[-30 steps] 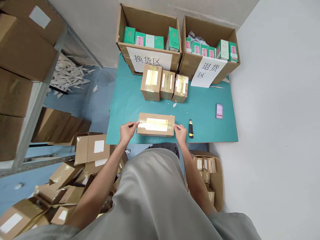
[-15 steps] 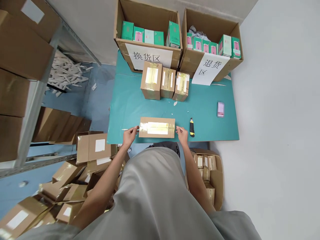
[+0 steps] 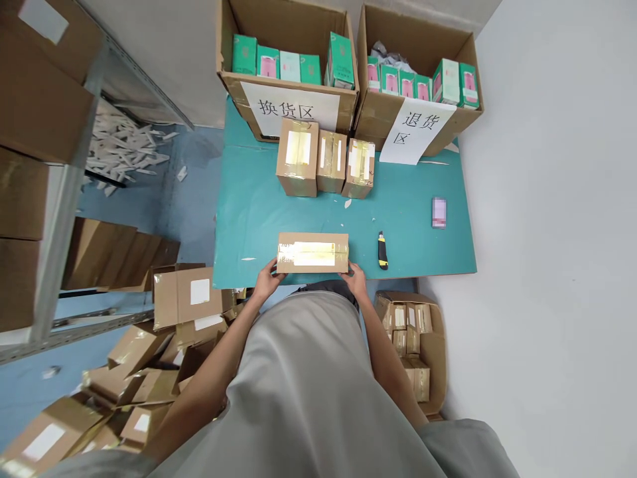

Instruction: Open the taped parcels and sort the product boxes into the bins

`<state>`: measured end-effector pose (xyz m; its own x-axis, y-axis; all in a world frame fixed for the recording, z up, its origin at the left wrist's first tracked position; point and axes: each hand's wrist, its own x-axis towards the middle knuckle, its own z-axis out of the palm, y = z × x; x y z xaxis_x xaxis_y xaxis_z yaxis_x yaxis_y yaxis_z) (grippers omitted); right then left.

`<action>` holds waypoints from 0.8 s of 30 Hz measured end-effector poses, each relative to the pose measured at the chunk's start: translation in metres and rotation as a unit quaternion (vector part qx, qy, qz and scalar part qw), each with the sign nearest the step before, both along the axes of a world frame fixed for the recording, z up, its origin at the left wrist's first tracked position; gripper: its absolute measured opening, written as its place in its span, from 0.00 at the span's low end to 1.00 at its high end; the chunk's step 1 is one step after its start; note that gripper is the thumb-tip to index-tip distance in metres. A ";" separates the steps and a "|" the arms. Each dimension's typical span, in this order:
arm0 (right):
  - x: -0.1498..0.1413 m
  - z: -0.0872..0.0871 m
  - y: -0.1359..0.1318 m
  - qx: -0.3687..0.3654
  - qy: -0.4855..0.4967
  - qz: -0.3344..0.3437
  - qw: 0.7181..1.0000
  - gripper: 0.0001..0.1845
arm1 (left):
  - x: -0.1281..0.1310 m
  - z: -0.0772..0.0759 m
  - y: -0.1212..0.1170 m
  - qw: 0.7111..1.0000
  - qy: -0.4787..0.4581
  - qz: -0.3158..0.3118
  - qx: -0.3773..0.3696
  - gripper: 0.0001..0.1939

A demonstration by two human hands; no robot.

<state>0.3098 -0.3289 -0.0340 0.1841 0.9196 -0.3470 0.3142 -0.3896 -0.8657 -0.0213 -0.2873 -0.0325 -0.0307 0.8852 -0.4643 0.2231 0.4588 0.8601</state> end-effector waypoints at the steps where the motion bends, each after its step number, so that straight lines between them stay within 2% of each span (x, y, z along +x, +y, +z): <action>1: 0.000 0.002 0.002 0.004 0.002 0.004 1.000 0.32 | 0.001 0.003 0.002 1.000 -0.002 -0.002 0.000 0.35; 8: 0.003 0.021 0.013 -0.004 0.027 0.018 0.999 0.35 | 0.004 0.020 0.018 1.000 -0.011 0.014 0.016 0.27; 11: 0.001 0.030 0.026 0.020 0.033 0.008 0.999 0.37 | 0.002 0.028 0.025 0.999 0.013 0.031 0.025 0.23; 15: -0.006 0.038 0.047 0.066 0.002 0.015 0.998 0.35 | -0.003 0.034 0.031 0.997 0.048 0.037 0.040 0.27; 19: -0.012 0.033 0.056 0.067 -0.045 0.025 0.996 0.35 | -0.008 0.030 0.030 0.997 0.064 0.032 0.028 0.30; 24: -0.018 0.016 0.068 0.027 -0.071 0.013 0.997 0.39 | -0.007 0.020 0.031 0.998 0.050 0.041 0.018 0.28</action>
<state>0.2915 -0.2606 -0.0181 0.2048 0.9412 -0.2687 0.4447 -0.3341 -0.8310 -0.0284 -0.2559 -0.0125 -0.1490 0.8938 -0.4230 0.2722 0.4483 0.8514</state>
